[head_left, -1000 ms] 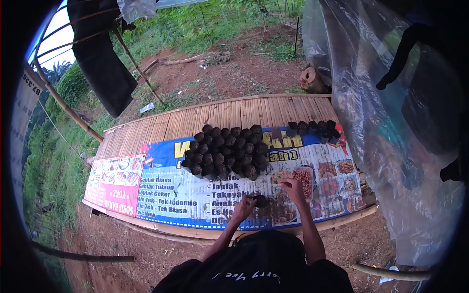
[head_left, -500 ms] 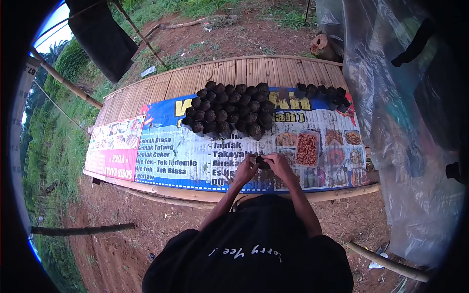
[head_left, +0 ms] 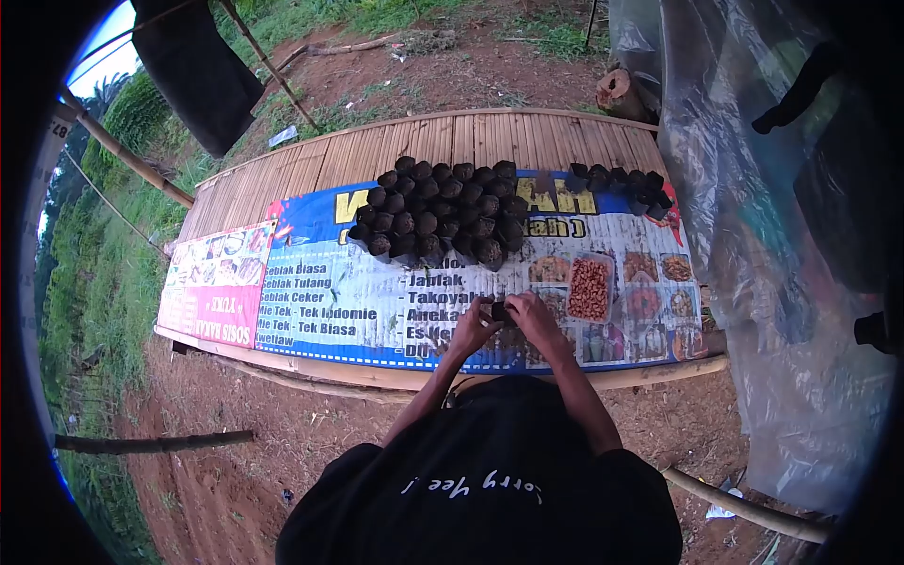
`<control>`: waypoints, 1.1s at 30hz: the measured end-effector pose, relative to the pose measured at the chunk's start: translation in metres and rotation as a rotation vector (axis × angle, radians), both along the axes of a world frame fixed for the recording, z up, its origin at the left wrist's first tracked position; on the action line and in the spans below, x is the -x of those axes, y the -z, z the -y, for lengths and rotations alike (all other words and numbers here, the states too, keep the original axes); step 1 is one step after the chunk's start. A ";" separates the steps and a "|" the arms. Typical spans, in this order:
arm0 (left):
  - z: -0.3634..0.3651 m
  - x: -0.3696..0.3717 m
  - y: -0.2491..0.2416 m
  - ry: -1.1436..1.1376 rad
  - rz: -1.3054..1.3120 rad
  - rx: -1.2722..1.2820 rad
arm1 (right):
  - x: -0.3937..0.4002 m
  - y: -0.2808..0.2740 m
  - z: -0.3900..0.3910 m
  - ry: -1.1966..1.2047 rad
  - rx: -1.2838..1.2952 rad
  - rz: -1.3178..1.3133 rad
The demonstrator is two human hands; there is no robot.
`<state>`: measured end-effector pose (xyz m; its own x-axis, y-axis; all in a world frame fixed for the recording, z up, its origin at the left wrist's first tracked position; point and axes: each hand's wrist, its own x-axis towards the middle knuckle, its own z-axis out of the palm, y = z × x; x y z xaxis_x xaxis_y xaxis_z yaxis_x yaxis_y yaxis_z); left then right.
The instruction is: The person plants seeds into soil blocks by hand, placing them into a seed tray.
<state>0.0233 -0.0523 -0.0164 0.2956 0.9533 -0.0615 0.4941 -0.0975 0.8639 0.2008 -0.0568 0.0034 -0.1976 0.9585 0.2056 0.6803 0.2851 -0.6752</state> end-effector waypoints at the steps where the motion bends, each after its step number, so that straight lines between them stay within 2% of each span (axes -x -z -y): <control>1: 0.000 0.001 0.002 0.002 0.017 0.024 | 0.000 -0.002 0.000 -0.028 0.008 0.011; 5: 0.005 0.002 0.000 0.003 0.016 0.029 | 0.000 0.009 -0.001 -0.092 -0.018 0.043; 19: 0.006 0.006 0.010 -0.016 0.114 0.061 | 0.002 0.011 0.003 -0.091 -0.037 0.147; 24: 0.007 0.006 0.011 -0.027 0.065 0.038 | 0.003 0.009 0.002 -0.108 -0.017 0.204; 27: 0.007 0.005 0.011 -0.022 0.075 0.031 | 0.000 0.007 0.002 -0.128 -0.022 0.131; 29: 0.006 0.005 0.011 -0.021 0.090 0.029 | 0.000 0.008 0.003 0.038 0.034 -0.184; 30: 0.006 0.006 0.009 -0.025 0.076 0.060 | 0.000 0.009 0.002 0.039 0.035 -0.184; 32: 0.007 0.005 0.007 -0.028 0.063 0.095 | 0.000 0.011 0.000 0.273 0.095 -0.308; 33: 0.006 0.006 0.008 -0.025 0.071 0.101 | 0.000 0.017 0.001 0.274 0.096 -0.308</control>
<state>0.0175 -0.0588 -0.0240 0.2790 0.9505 -0.1369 0.4324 0.0029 0.9017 0.2008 -0.0575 -0.0133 0.1243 0.9847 0.1223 0.4843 0.0474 -0.8736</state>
